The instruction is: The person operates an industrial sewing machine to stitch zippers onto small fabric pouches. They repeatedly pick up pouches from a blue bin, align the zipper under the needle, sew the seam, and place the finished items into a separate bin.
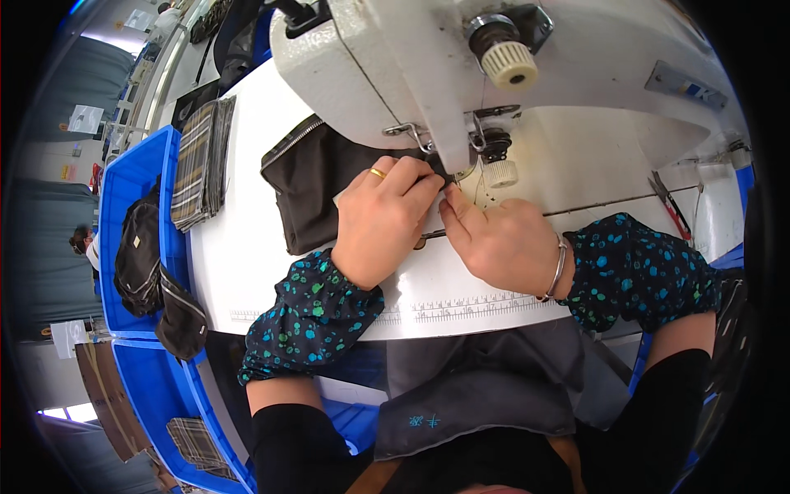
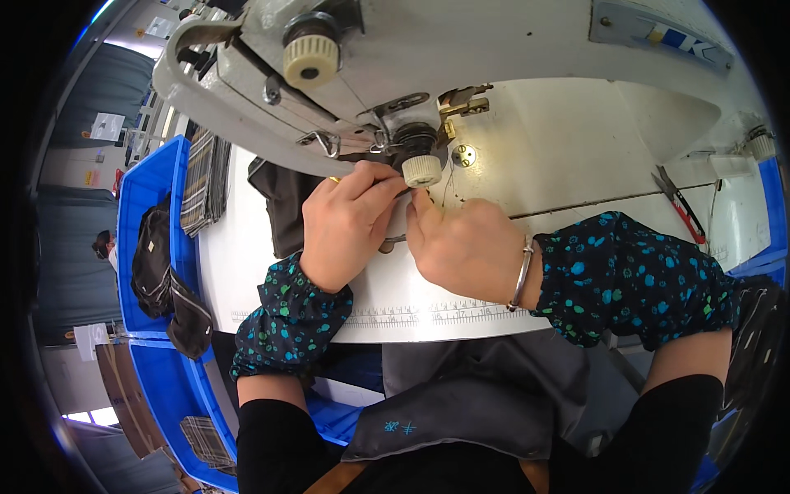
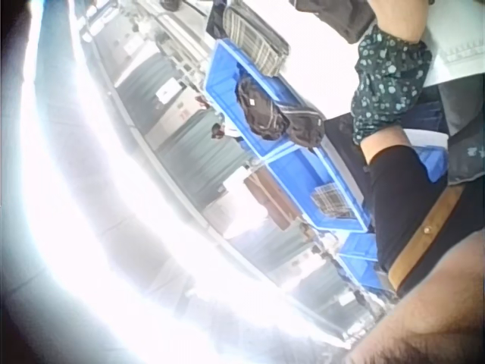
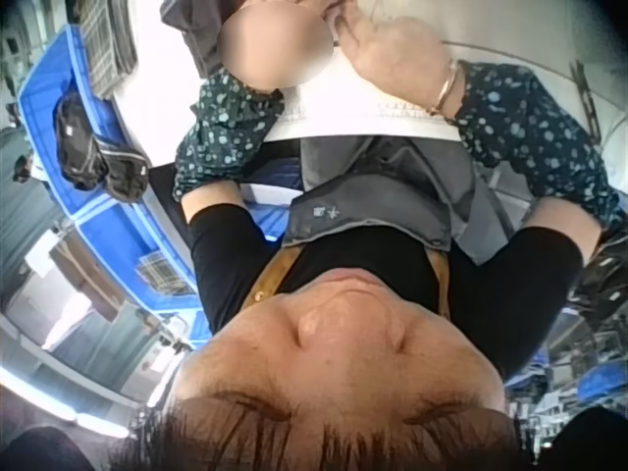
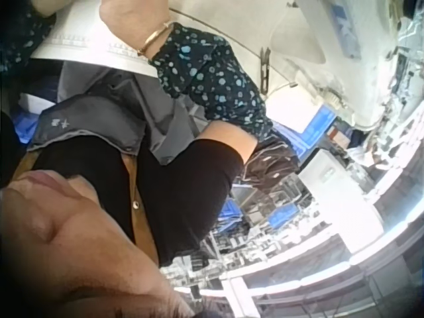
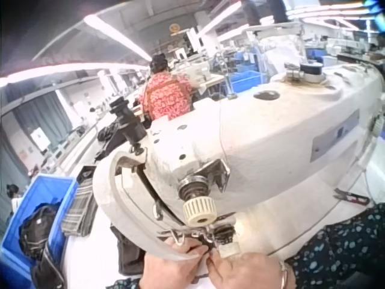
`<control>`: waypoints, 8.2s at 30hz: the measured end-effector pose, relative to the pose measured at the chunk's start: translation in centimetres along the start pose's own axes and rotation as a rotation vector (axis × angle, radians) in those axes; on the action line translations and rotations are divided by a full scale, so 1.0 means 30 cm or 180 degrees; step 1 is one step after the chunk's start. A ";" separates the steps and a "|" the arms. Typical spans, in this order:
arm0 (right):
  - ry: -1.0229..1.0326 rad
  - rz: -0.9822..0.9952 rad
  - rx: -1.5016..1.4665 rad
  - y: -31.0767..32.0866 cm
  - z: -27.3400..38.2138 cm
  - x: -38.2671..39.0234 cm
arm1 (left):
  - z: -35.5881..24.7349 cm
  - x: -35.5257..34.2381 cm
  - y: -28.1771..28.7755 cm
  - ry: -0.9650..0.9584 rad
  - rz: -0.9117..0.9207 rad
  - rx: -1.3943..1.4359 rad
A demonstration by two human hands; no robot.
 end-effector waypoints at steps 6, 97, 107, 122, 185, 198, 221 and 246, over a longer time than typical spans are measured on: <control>0.0049 0.0046 -0.0071 0.012 0.000 -0.004 | 0.008 -0.004 -0.005 -0.0128 -0.0157 0.0116; 0.0601 -0.0083 -0.0359 0.018 0.128 0.023 | -0.014 0.013 -0.006 0.0263 0.1120 0.0764; 0.0677 -0.0136 0.0044 0.095 0.152 0.047 | -0.051 0.026 -0.032 0.0500 0.1084 0.1023; 0.0310 0.0099 0.0117 0.027 0.070 0.024 | -0.040 0.008 0.000 0.0415 0.1046 0.0443; -0.0020 -0.0421 -0.0394 0.103 0.006 0.013 | -0.050 0.041 0.027 -0.0333 0.0755 0.0690; 0.0338 -0.0224 -0.0334 0.038 0.061 0.035 | -0.076 0.056 0.035 -0.0399 0.0779 0.0648; -0.0745 -0.0003 -0.0787 0.002 -0.157 -0.032 | 0.029 0.026 -0.019 0.0234 0.0631 0.0723; 0.0041 -0.0128 0.0030 0.029 -0.038 -0.004 | -0.045 0.041 0.005 -0.0109 0.0313 0.0284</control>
Point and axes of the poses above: each hand's wrist, its own x-axis away from the middle knuckle, its own y-axis out of the back of the hand, z = x × y, the point moved 9 cm from there along -x, towards the middle knuckle, and after that the axes turned 11 degrees about z, right-handed, at the moved point
